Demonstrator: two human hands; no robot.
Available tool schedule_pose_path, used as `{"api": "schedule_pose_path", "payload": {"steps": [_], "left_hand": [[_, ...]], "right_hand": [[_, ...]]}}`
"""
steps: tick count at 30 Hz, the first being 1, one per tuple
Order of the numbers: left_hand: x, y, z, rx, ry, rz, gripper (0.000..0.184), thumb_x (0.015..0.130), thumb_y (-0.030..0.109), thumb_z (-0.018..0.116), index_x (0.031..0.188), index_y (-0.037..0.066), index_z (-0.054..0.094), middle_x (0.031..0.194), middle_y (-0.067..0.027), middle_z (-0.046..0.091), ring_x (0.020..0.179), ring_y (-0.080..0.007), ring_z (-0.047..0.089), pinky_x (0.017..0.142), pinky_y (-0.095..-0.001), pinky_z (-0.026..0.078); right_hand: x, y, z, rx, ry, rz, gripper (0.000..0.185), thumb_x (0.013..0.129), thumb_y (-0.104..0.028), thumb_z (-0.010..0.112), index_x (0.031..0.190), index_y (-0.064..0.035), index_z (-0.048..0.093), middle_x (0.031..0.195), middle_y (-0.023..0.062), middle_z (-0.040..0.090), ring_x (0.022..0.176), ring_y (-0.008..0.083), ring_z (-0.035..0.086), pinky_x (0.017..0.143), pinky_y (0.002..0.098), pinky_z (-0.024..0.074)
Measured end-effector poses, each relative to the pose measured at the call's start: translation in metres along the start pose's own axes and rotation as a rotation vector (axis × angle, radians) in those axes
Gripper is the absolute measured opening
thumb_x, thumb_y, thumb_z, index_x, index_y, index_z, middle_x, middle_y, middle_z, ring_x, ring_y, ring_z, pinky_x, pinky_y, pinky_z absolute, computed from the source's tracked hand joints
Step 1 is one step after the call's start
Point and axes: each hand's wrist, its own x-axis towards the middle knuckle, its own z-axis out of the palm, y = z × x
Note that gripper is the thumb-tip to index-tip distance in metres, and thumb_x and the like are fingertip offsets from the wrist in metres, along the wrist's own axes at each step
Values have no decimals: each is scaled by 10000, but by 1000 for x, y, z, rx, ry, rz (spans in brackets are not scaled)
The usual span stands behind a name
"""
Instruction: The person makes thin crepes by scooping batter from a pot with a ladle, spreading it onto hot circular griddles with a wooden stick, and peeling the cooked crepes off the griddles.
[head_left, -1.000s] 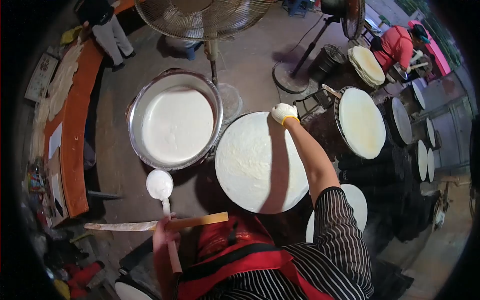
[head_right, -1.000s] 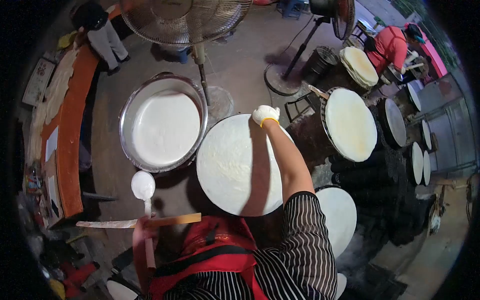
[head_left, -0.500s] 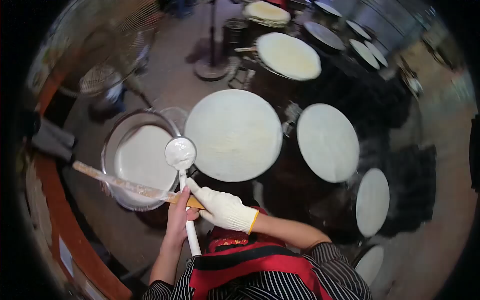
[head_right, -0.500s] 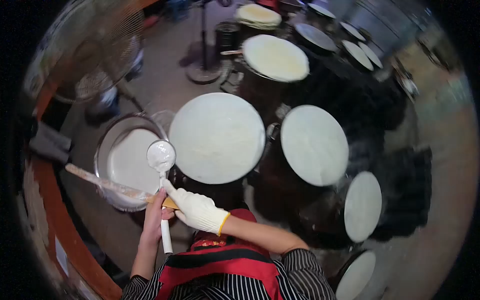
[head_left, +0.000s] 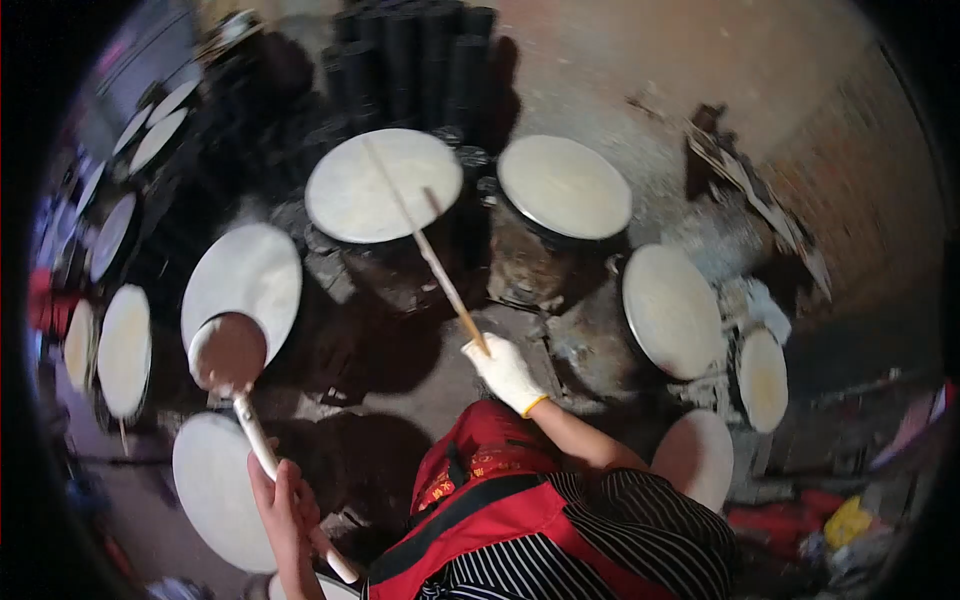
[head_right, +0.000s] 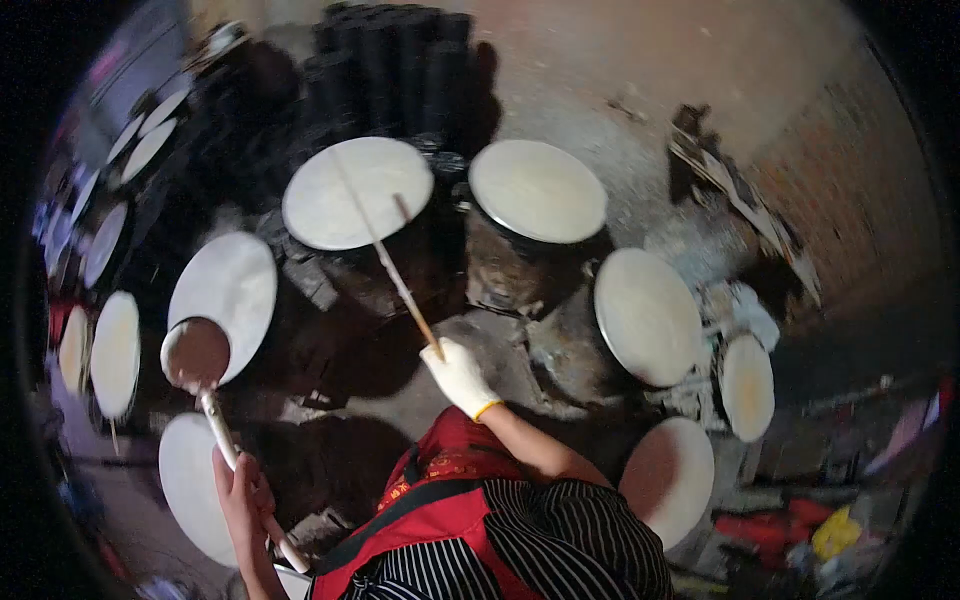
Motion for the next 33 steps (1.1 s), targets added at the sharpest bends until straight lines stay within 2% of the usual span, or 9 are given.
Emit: {"api": "schedule_pose_path", "payload": {"steps": [6, 12, 14, 16, 18, 20, 24, 25, 33], "left_hand": [[84, 19, 150, -533, -581, -681, 194, 941, 110, 456, 1094, -9, 452, 684, -6, 404, 424, -14, 302, 300, -139, 257], [103, -13, 277, -505, -581, -707, 210, 947, 98, 456, 1102, -43, 452, 728, -37, 428, 470, -26, 337, 321, -134, 297], [108, -15, 305, -541, -575, -738, 219, 944, 96, 461, 1110, -47, 450, 730, -40, 423, 476, -29, 340, 323, -134, 297], [112, -14, 325, -535, -572, -736, 232, 945, 99, 457, 1124, -47, 440, 738, -39, 426, 482, -29, 347, 326, -134, 306], [117, -11, 340, -491, -579, -691, 251, 949, 109, 446, 1146, -45, 423, 750, -36, 436, 488, -26, 360, 330, -133, 323], [120, -3, 352, -438, -548, -625, 261, 946, 104, 451, 1157, -46, 417, 752, -32, 432, 489, -23, 359, 331, -131, 314], [139, 8, 364, -411, -480, -600, 230, 940, 94, 473, 1131, -32, 447, 721, -26, 396, 489, -40, 344, 342, -148, 282], [145, 12, 365, -401, -474, -599, 230, 940, 96, 474, 1131, -30, 445, 719, -23, 393, 491, -40, 345, 343, -148, 283], [211, 24, 362, -316, -516, -580, 208, 937, 103, 475, 1110, -6, 434, 699, -10, 386, 483, -42, 342, 351, -153, 286]], "right_hand": [[11, 107, -121, 41, 219, 262, 257, 887, -286, 537, 816, -47, 598, 628, 92, 619, 598, 219, 606, 593, 354, 465], [86, 177, -204, 139, 505, 223, 198, 907, -257, 576, 888, -68, 634, 551, -12, 511, 445, 83, 467, 424, 236, 362], [111, 129, -244, 649, 427, 555, 189, 904, -263, 581, 877, -83, 630, 523, -28, 460, 365, 75, 376, 325, 237, 282], [147, 141, -258, 691, 480, 555, 162, 899, -256, 586, 872, -102, 629, 509, -38, 424, 325, 71, 320, 277, 249, 225], [179, 170, -255, 350, 479, 429, 229, 867, -286, 599, 833, -61, 625, 545, 46, 538, 456, 180, 534, 448, 340, 420], [205, 164, -239, -225, 504, 138, 266, 835, -315, 611, 816, -50, 629, 625, 116, 606, 649, 308, 634, 594, 426, 472], [242, 102, -205, -492, 232, -67, 464, 762, -333, 684, 1135, -89, 560, 966, 167, 624, 818, 366, 637, 664, 449, 507], [252, 88, -196, -616, 45, 112, 675, 712, -408, 714, 1270, -105, 486, 1113, 181, 592, 888, 347, 632, 707, 422, 517], [309, 97, -213, -744, 150, -113, 258, 809, -365, 596, 819, -114, 650, 784, 121, 637, 711, 312, 647, 605, 438, 504]]}}
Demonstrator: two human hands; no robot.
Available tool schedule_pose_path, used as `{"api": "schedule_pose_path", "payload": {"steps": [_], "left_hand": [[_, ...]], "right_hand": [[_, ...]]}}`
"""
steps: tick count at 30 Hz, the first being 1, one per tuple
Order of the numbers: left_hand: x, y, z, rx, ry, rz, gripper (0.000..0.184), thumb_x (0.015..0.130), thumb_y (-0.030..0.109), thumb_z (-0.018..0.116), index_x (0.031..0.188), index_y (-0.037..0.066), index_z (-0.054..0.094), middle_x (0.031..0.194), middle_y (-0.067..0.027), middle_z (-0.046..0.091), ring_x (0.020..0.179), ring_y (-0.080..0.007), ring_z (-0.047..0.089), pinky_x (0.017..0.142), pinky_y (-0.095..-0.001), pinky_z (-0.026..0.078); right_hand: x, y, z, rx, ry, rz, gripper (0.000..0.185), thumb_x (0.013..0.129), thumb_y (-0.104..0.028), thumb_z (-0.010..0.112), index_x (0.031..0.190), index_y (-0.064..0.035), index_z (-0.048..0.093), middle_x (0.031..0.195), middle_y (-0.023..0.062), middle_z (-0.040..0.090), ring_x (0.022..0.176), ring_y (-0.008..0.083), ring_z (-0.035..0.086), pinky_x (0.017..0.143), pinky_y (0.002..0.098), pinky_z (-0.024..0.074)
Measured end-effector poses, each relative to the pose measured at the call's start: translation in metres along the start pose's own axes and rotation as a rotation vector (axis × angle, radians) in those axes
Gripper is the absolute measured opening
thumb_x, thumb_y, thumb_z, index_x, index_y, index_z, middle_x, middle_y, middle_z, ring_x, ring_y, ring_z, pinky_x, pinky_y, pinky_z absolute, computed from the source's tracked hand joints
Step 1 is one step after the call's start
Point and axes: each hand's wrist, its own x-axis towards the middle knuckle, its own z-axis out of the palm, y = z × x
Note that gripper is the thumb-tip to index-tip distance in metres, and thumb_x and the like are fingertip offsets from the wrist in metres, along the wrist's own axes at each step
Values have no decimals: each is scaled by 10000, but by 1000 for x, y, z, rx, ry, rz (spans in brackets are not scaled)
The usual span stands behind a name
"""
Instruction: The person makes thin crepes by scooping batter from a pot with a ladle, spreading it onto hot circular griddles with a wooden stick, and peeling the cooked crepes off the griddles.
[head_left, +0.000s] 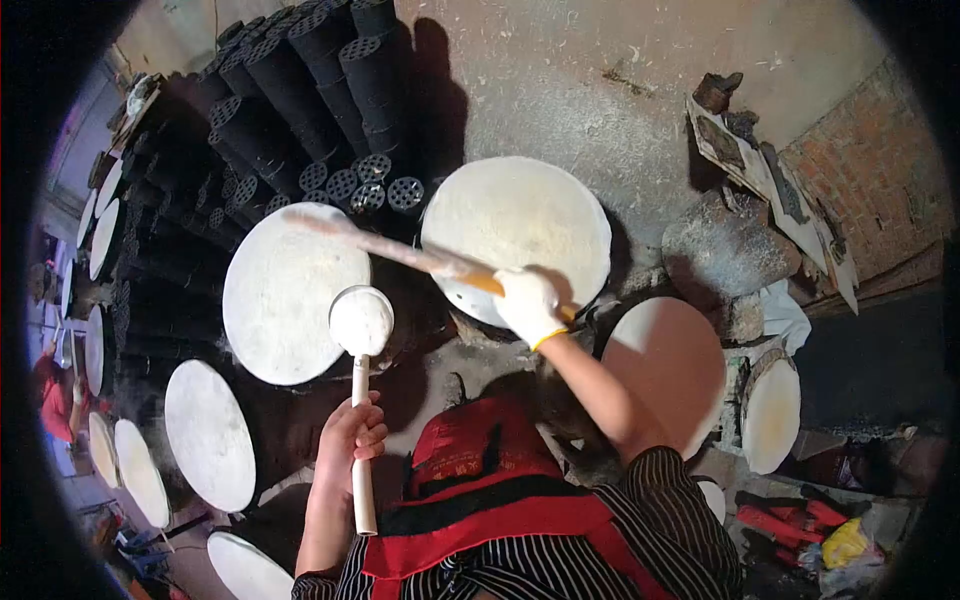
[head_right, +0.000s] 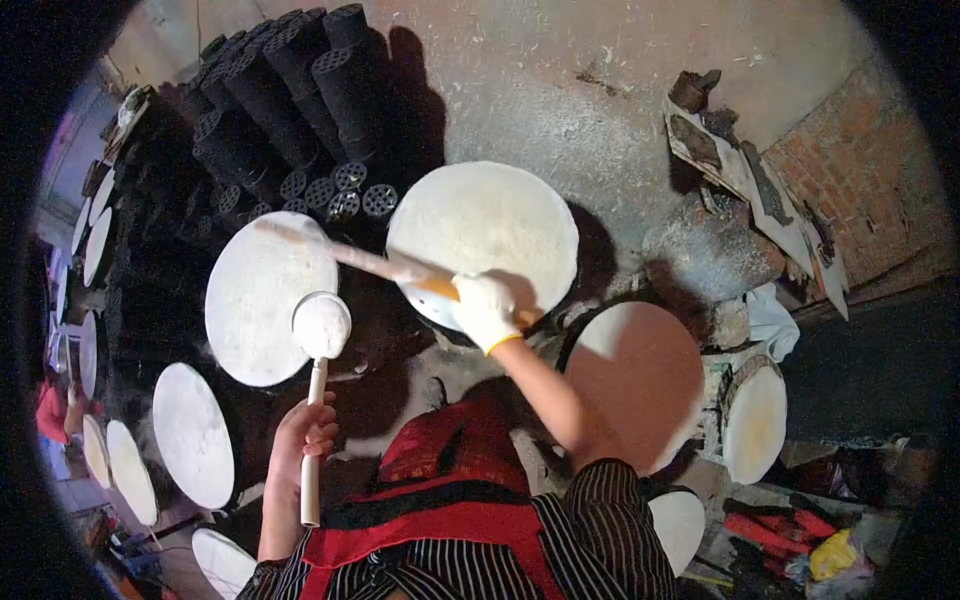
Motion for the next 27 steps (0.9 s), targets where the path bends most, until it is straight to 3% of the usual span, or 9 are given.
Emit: {"api": "schedule_pose_path", "payload": {"steps": [1, 5, 7, 10, 12, 15, 20, 23, 27], "left_hand": [[6, 4, 0, -1, 6, -5, 205, 938, 102, 472, 1109, -3, 433, 697, -10, 387, 481, -42, 341, 352, -153, 284], [28, 18, 6, 18, -42, -51, 194, 935, 96, 474, 1100, 5, 429, 701, -9, 391, 489, -43, 343, 358, -153, 279], [37, 20, 16, 64, -46, -74, 190, 931, 93, 480, 1093, 6, 433, 705, -9, 392, 497, -44, 346, 359, -153, 281], [48, 18, 23, 10, -115, -154, 182, 927, 74, 476, 1088, -4, 440, 711, -11, 391, 514, -48, 351, 361, -150, 284], [57, 11, 26, -34, -185, -239, 190, 926, 61, 471, 1096, -19, 442, 715, -15, 401, 520, -53, 355, 360, -147, 291], [66, -5, 17, -281, -347, -448, 199, 935, 66, 435, 1109, -30, 433, 736, -40, 408, 519, -61, 359, 351, -150, 294], [40, -42, 51, -410, -273, -571, 212, 956, 103, 380, 1110, -42, 395, 801, -66, 420, 569, -99, 415, 435, -202, 345], [32, -68, 64, -393, -230, -544, 333, 962, 211, 439, 1145, -65, 475, 724, -23, 480, 605, -82, 456, 527, -225, 410], [-1, -117, 92, -326, -147, -449, 318, 962, 194, 430, 1142, -66, 468, 710, -22, 472, 576, -79, 441, 499, -215, 398]], "right_hand": [[13, 13, -11, -38, -48, 74, 265, 801, -370, 604, 818, -109, 650, 734, 119, 643, 704, 320, 645, 611, 432, 502], [30, 64, -116, 217, 422, 114, 220, 812, -304, 597, 804, -93, 657, 709, 143, 647, 662, 305, 647, 607, 395, 495], [15, 107, -174, 250, 536, 290, 251, 828, -308, 599, 834, -66, 664, 725, 103, 644, 669, 231, 616, 592, 343, 475], [-69, 158, -289, 730, 783, 453, 272, 887, -298, 616, 911, -28, 645, 711, -11, 603, 615, 58, 511, 527, 233, 407], [-133, 154, -350, 843, 1085, 592, 141, 869, -200, 650, 868, -62, 625, 630, -53, 514, 461, 25, 399, 404, 192, 302], [-273, 212, -404, 1059, 1188, 540, 96, 879, -178, 627, 878, -95, 579, 618, -64, 487, 432, 32, 378, 366, 182, 293], [-456, 297, -404, 1308, 1359, 690, 44, 878, -142, 581, 858, -115, 552, 600, -61, 477, 438, 69, 395, 395, 207, 352], [-547, 386, -347, 1346, 1481, 800, 60, 840, -186, 623, 855, -139, 588, 606, -61, 523, 437, 93, 437, 390, 228, 357], [-626, 465, -248, 1414, 1556, 959, 89, 821, -184, 609, 791, -152, 531, 561, -52, 472, 404, 106, 409, 371, 250, 340]]}}
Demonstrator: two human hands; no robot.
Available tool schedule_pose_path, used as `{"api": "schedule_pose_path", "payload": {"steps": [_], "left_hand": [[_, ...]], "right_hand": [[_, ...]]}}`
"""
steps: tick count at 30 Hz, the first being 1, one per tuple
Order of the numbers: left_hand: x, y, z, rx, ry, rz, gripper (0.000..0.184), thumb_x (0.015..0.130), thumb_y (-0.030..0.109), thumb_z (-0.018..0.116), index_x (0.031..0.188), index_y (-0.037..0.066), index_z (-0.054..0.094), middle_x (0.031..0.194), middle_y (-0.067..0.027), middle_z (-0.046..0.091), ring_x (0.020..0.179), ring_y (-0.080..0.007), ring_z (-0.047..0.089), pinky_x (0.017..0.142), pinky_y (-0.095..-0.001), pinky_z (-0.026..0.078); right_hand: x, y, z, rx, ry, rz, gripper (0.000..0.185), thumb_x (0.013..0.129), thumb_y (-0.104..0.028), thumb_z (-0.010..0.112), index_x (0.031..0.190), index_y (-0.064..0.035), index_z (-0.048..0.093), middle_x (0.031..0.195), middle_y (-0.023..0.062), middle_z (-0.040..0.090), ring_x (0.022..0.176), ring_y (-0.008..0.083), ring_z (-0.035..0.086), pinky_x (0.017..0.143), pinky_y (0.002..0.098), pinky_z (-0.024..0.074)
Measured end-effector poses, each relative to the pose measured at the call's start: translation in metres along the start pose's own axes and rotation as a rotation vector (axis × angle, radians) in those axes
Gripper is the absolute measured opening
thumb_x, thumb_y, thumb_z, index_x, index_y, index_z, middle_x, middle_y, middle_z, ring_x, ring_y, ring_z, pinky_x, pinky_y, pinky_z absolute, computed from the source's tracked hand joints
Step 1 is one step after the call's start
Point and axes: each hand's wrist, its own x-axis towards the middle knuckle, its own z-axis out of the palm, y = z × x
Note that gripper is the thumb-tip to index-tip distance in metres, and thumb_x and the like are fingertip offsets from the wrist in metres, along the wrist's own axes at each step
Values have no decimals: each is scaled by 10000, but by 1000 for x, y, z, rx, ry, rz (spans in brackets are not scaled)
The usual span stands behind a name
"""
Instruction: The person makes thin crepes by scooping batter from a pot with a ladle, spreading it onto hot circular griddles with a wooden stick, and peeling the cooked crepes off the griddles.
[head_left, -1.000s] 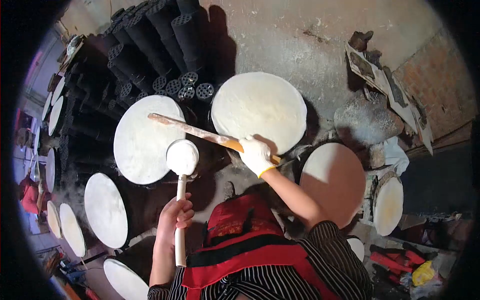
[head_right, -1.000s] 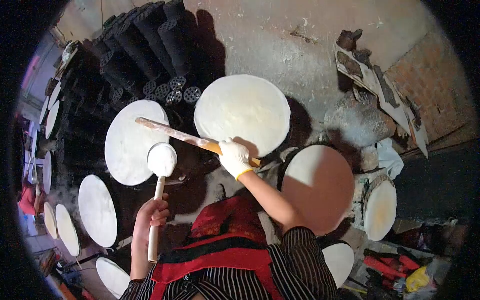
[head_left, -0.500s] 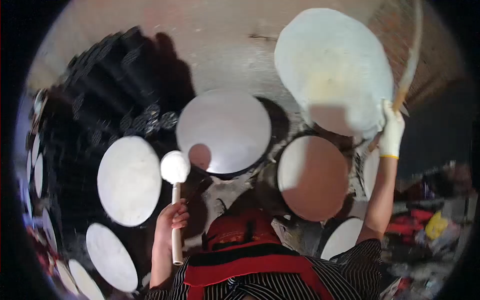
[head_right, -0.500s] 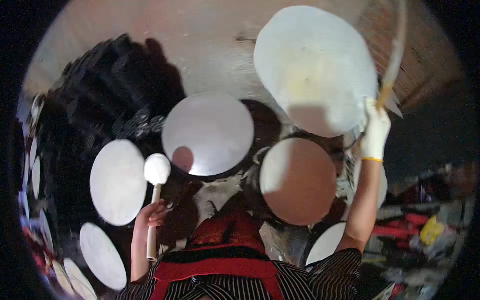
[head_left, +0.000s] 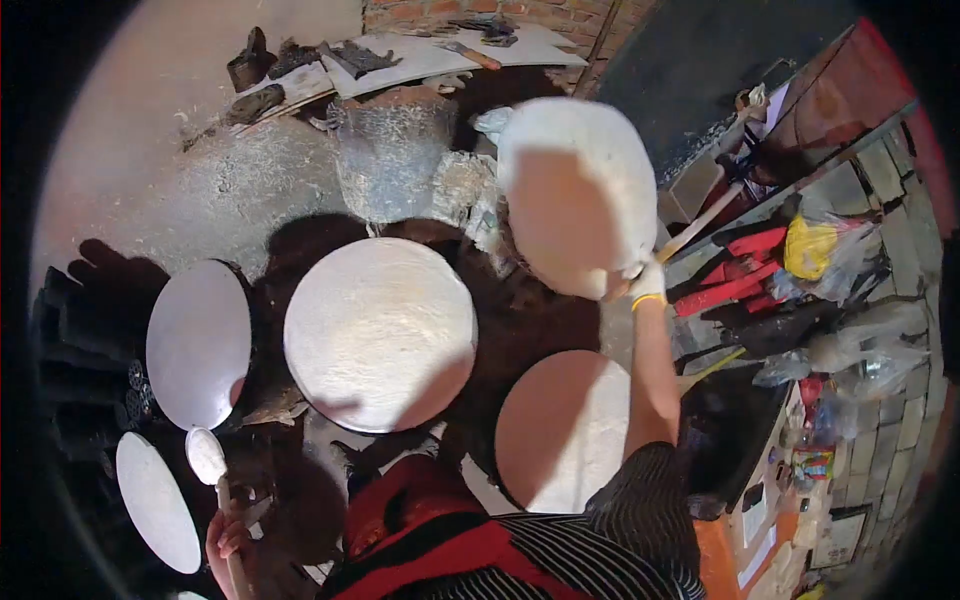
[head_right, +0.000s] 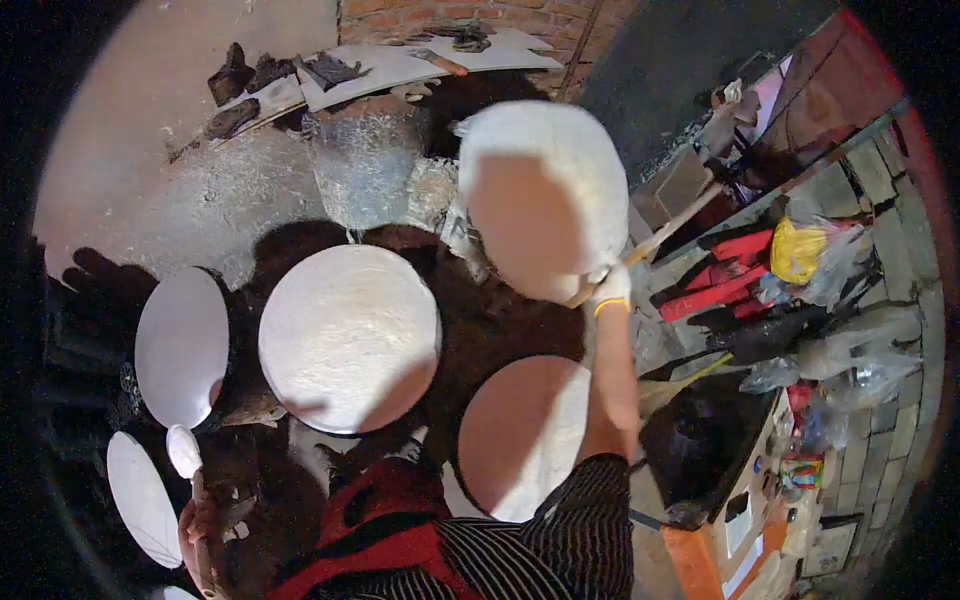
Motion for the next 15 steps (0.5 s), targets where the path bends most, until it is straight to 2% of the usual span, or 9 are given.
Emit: {"api": "schedule_pose_path", "payload": {"steps": [1, 2, 3, 6, 9, 12, 13, 15], "left_hand": [[-2, -13, 3, 18, 21, 33, 314, 963, 189, 428, 1141, -67, 466, 706, -22, 470, 569, -78, 438, 492, -212, 395], [-8, -22, 3, 36, 40, 61, 310, 963, 185, 426, 1140, -67, 464, 702, -21, 468, 562, -77, 434, 484, -209, 392], [-11, -34, 3, 51, 62, 91, 307, 963, 181, 424, 1139, -67, 463, 699, -21, 466, 554, -76, 431, 477, -207, 388], [-28, -68, -1, 103, 113, 185, 295, 963, 167, 417, 1137, -68, 457, 688, -20, 459, 533, -74, 420, 456, -198, 379], [-42, -92, -8, 167, 156, 269, 284, 964, 154, 410, 1134, -69, 452, 677, -19, 453, 511, -71, 410, 435, -190, 370], [-55, -117, -14, 301, 223, 393, 273, 964, 141, 404, 1131, -71, 446, 666, -18, 447, 489, -68, 399, 414, -182, 360], [-57, -130, -14, 429, 276, 470, 270, 964, 137, 401, 1130, -71, 445, 662, -18, 445, 482, -67, 396, 407, -180, 357], [-64, -158, -16, 942, 480, 661, 262, 965, 128, 397, 1129, -72, 441, 655, -17, 440, 467, -66, 389, 393, -174, 351]], "right_hand": [[32, 30, -39, 73, 83, 76, 94, 825, -187, 590, 778, -145, 521, 560, -40, 457, 409, 118, 410, 370, 253, 336], [11, 38, -25, 5, 332, 95, 133, 829, -176, 608, 749, -121, 518, 579, -6, 444, 437, 134, 421, 376, 276, 341], [35, 72, -52, 102, 315, 81, 134, 820, -164, 608, 743, -105, 516, 581, 18, 454, 448, 160, 441, 382, 295, 362], [47, 112, -77, 73, 496, 38, 99, 801, -145, 625, 781, -88, 547, 585, 32, 492, 453, 173, 463, 378, 314, 369], [21, 108, -51, -96, 589, 38, 78, 826, -152, 571, 832, -75, 584, 736, 87, 597, 615, 217, 584, 449, 306, 436], [41, 116, -69, 144, 547, 50, 202, 864, -205, 535, 964, -63, 638, 1043, 119, 631, 909, 280, 617, 681, 400, 508], [45, 119, -76, 154, 564, 38, 248, 862, -263, 517, 973, -72, 631, 995, 102, 612, 855, 261, 595, 648, 393, 497], [25, 115, -86, -41, 622, -33, 345, 858, -378, 479, 992, -91, 615, 899, 70, 575, 745, 223, 550, 582, 378, 475]]}}
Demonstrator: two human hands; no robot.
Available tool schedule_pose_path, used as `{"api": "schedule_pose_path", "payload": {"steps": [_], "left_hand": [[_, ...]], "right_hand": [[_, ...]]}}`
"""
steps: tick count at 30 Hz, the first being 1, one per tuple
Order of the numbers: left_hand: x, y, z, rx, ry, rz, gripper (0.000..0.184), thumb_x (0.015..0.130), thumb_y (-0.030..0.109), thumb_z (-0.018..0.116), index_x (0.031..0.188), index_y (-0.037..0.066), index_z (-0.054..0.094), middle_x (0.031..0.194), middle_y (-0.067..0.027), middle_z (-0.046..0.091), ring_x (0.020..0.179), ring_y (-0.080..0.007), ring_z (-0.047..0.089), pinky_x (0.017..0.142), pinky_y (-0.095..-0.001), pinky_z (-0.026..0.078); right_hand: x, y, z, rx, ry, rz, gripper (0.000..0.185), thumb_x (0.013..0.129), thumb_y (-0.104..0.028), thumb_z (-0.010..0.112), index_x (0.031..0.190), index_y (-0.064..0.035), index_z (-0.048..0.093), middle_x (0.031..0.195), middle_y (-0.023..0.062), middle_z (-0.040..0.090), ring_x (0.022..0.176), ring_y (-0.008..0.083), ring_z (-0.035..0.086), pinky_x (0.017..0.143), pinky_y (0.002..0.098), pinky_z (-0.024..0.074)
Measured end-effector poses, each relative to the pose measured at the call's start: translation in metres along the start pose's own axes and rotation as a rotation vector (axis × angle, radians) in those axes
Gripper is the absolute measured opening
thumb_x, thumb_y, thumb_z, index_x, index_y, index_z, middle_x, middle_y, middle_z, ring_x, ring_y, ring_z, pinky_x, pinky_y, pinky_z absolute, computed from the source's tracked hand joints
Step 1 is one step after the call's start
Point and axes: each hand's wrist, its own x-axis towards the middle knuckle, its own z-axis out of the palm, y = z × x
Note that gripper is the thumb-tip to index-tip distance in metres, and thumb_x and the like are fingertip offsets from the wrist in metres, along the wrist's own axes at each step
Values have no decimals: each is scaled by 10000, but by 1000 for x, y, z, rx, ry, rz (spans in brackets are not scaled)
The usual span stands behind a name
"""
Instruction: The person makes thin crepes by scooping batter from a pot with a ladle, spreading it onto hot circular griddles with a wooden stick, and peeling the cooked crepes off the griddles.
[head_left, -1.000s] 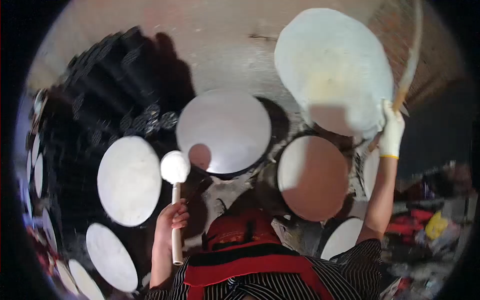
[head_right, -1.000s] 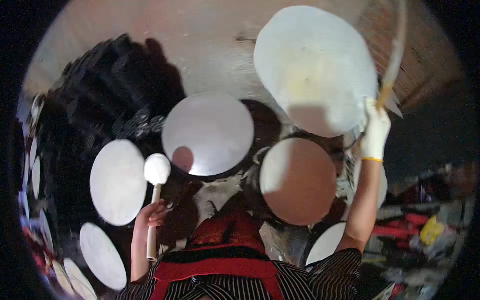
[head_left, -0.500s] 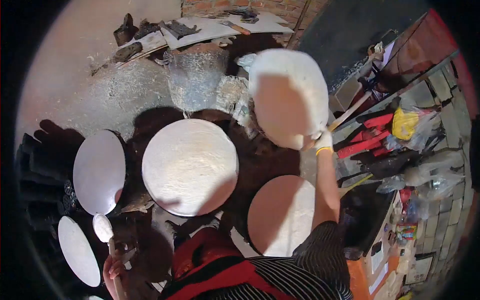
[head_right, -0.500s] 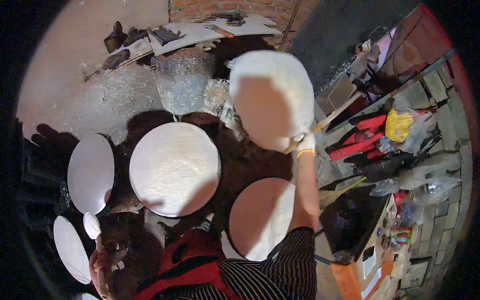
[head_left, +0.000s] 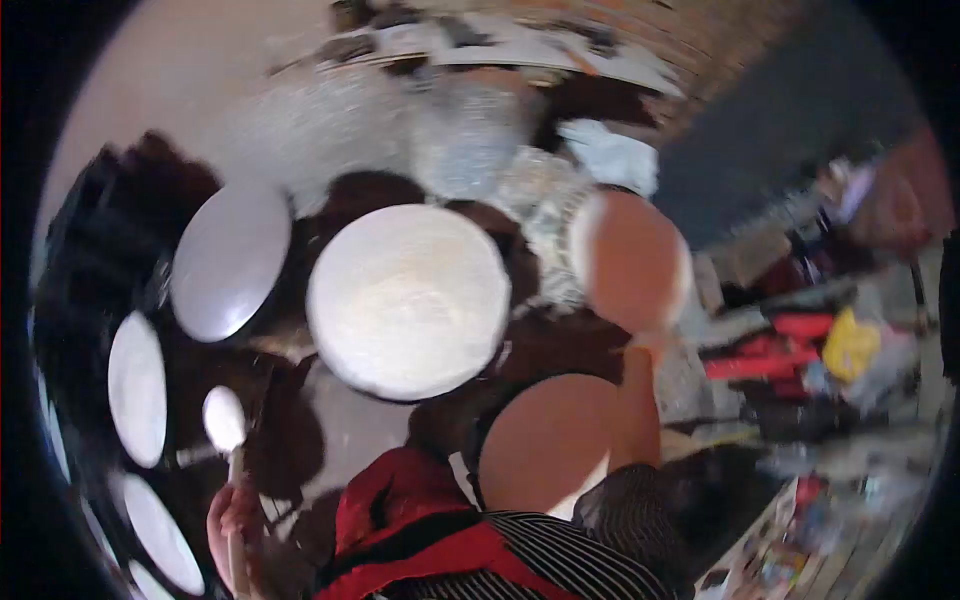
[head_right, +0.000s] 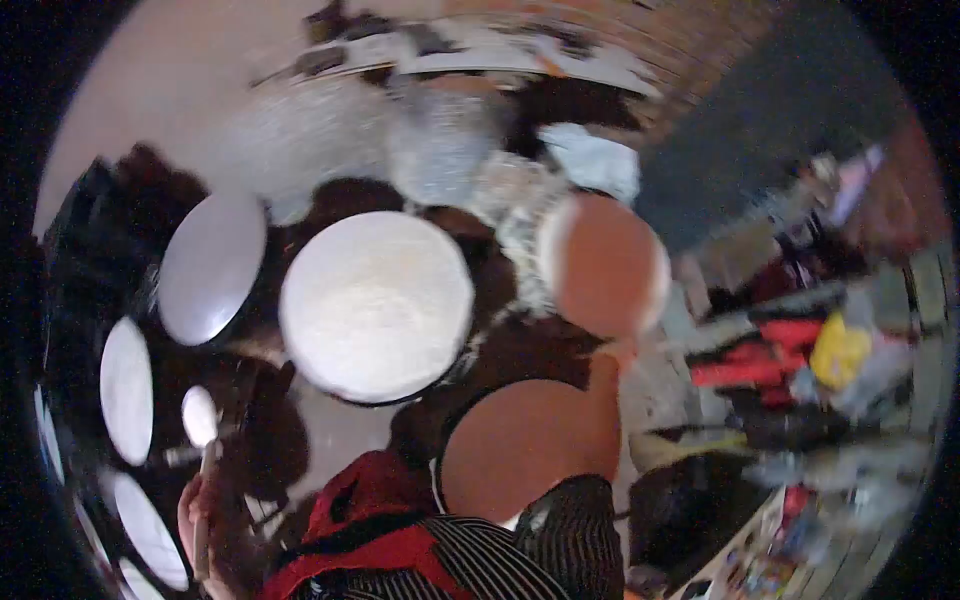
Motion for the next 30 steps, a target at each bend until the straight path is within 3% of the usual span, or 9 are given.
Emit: {"api": "schedule_pose_path", "payload": {"steps": [3, 5, 9, 12, 13, 14, 19, 23, 30], "left_hand": [[-10, -13, -7, -66, 44, -77, 252, 965, 115, 390, 1126, -73, 436, 644, -16, 434, 446, -63, 378, 372, -166, 342], [19, -36, -47, -1240, -306, -549, 334, 973, 175, 380, 1203, -66, 411, 686, -42, 452, 533, -92, 429, 492, -223, 417], [47, -63, -77, -1419, -252, -634, 330, 989, 233, 402, 1142, -58, 436, 720, -53, 445, 460, -66, 358, 393, -199, 372], [56, -80, -95, -1051, -197, -395, 497, 946, 440, 476, 1109, -30, 466, 732, -35, 431, 463, -30, 332, 321, -142, 288], [58, -81, -100, -1003, -98, -354, 510, 933, 457, 491, 1111, -20, 467, 725, -15, 416, 474, -19, 323, 323, -127, 270], [62, -84, -105, -913, -58, -294, 511, 924, 465, 502, 1110, -10, 472, 718, -6, 407, 474, -17, 312, 326, -125, 264], [76, -107, -162, -640, 62, -202, 280, 918, 319, 582, 962, 75, 453, 732, 5, 417, 483, -22, 310, 368, -155, 234], [89, -122, -205, -789, 211, -237, 242, 913, 199, 549, 1050, 16, 470, 719, 8, 453, 461, -22, 311, 356, -164, 228], [110, -142, -230, -1024, 262, -355, 150, 918, 158, 529, 1013, 91, 433, 738, 2, 449, 432, -27, 318, 347, -178, 235]], "right_hand": [[-84, 0, -11, -294, -128, -125, 493, 851, -551, 424, 1020, -120, 593, 755, 20, 520, 581, 167, 482, 484, 357, 441], [-179, 15, -7, -422, -432, -61, 593, 847, -667, 387, 1039, -139, 578, 659, -12, 483, 472, 129, 437, 419, 342, 419], [-415, 82, 0, -523, -1183, 291, 301, 899, -501, 483, 929, -203, 511, 619, -81, 437, 402, 61, 311, 312, 255, 270], [-543, 144, -51, -592, -1612, 774, 248, 928, -179, 500, 1156, -92, 543, 670, -32, 477, 491, 66, 411, 419, 203, 349], [-580, 178, -77, -524, -2074, 24, 220, 917, -84, 500, 1127, -51, 558, 728, -23, 509, 549, 55, 437, 473, 195, 375], [-629, 144, -82, -819, -2252, -38, 201, 934, -109, 496, 1085, 4, 565, 819, 40, 578, 703, 112, 535, 660, 264, 466], [-744, 163, -148, -744, -2876, -460, 105, 859, -132, 564, 899, -36, 580, 819, 150, 573, 759, 313, 588, 651, 390, 460], [-756, 247, -148, -973, -2755, -465, 81, 776, -82, 626, 746, -38, 565, 760, 99, 525, 755, 253, 556, 649, 341, 455], [-592, 493, -12, -1098, -3006, -1684, 104, 812, -160, 561, 814, -64, 603, 838, 98, 609, 789, 256, 586, 703, 372, 480]]}}
